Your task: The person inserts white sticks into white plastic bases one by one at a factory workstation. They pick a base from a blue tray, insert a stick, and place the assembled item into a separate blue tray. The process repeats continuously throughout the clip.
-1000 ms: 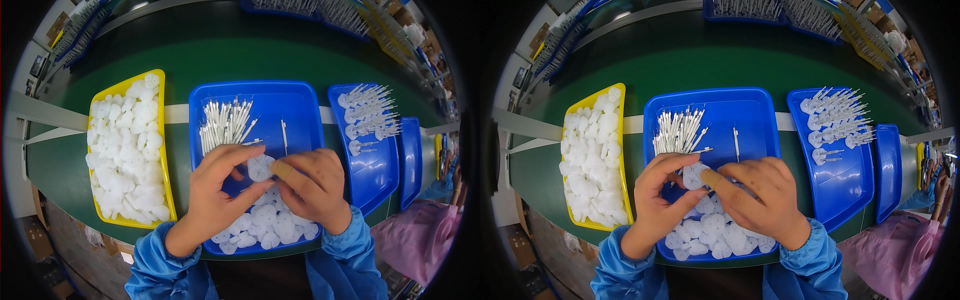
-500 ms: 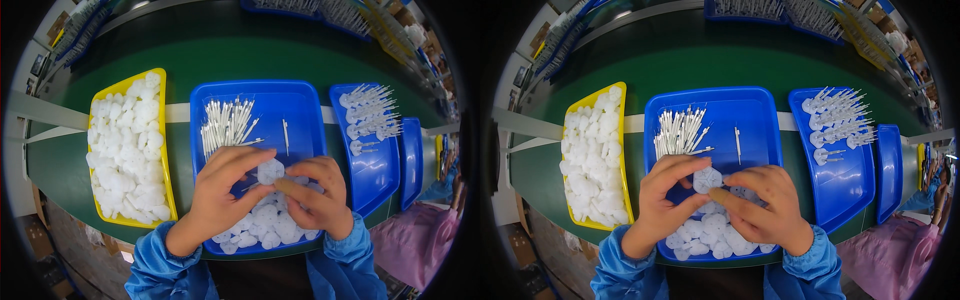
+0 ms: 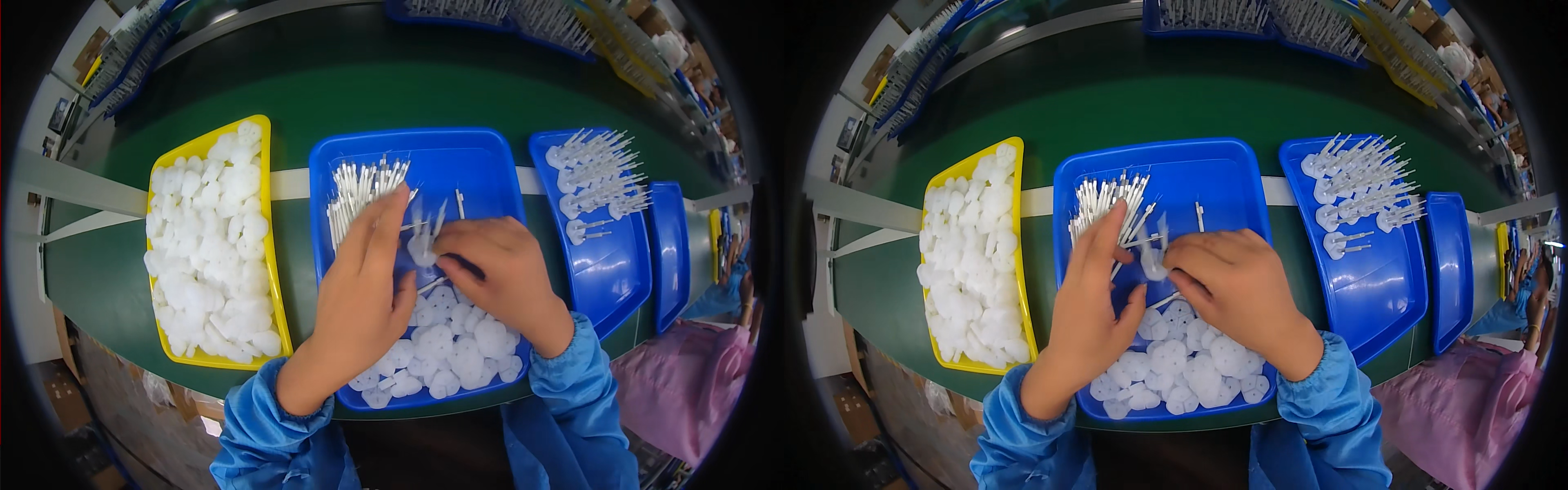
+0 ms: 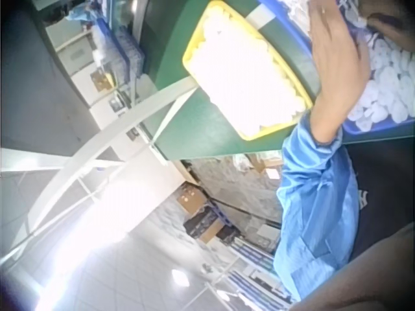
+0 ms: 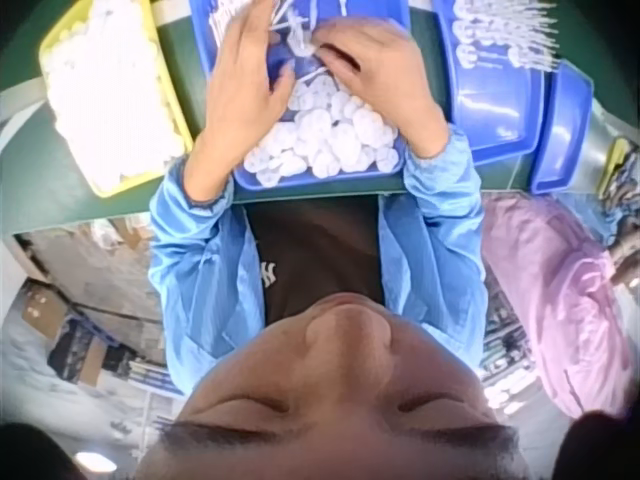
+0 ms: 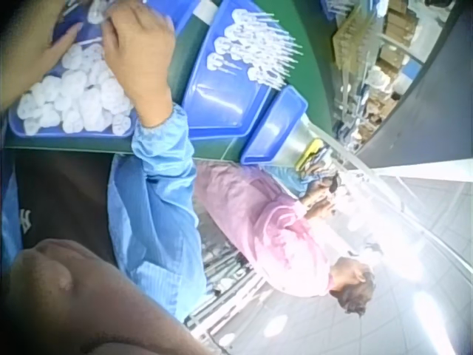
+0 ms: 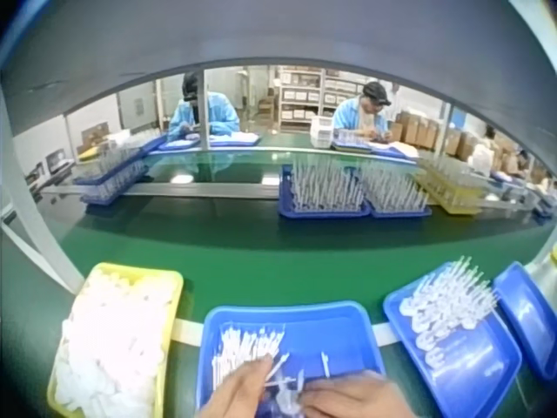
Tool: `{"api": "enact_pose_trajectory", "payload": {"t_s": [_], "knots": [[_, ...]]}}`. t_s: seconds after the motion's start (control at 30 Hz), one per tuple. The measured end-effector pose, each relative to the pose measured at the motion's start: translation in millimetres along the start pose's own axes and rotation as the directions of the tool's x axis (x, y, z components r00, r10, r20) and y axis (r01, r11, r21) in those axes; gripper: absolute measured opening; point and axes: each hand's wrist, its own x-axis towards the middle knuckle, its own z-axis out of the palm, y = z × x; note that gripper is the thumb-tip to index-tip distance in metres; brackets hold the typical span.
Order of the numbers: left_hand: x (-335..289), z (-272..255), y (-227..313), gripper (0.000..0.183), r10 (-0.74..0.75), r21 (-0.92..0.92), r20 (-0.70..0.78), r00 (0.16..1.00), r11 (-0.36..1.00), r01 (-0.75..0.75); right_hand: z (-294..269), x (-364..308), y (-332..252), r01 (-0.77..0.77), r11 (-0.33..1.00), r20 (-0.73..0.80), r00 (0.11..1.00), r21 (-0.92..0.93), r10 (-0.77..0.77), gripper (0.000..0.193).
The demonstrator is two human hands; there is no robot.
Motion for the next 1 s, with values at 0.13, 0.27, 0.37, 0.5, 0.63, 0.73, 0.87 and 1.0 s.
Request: {"api": "enact_pose_trajectory", "payload": {"t_s": [0.13,0.27,0.37,0.5,0.63,0.73,0.87,1.0], "knots": [[-6.2,5.5,-15.3,0.081,0.137,0.25,0.123,0.983,0.954,-0.165,-0.3,1.2,-3.6,0.049,0.994,0.015,0.999,-0.098,-0.047,0.021],[-5.6,2.7,-15.1,0.053,0.158,0.199,0.072,0.985,0.965,-0.17,-5.0,-4.8,-2.0,0.023,0.991,0.067,0.998,-0.13,-0.015,0.018],[-2.4,3.3,-12.5,0.036,0.216,0.226,0.022,0.976,0.95,-0.215,-2.9,-5.5,0.0,0.017,0.994,0.057,0.998,-0.104,-0.011,0.018],[2.8,1.8,-10.2,0.027,0.136,0.235,0.077,0.988,0.96,-0.151,-2.5,-1.2,-3.6,0.041,0.994,0.063,0.997,-0.097,-0.035,0.015],[5.5,6.7,-16.8,0.029,0.124,0.286,0.092,0.988,0.947,-0.145,0.6,0.9,-11.8,0.046,0.981,0.072,0.997,-0.186,-0.033,0.012],[7.5,5.7,-9.8,0.033,0.13,0.307,0.081,0.988,0.94,-0.149,1.3,-4.6,-12.0,0.043,0.956,0.088,0.996,-0.291,-0.018,0.016],[-4.5,-5.0,3.7,0.041,0.072,0.274,0.023,0.997,0.959,-0.075,-12.0,-19.7,-22.0,0.041,0.961,-0.066,0.996,-0.274,-0.062,0.02],[-17.5,-14.5,-0.7,0.037,0.122,0.288,0.095,0.988,0.947,-0.145,-73.7,-58.6,-23.4,-0.085,0.963,-0.287,0.958,-0.256,0.008,0.015]]}}
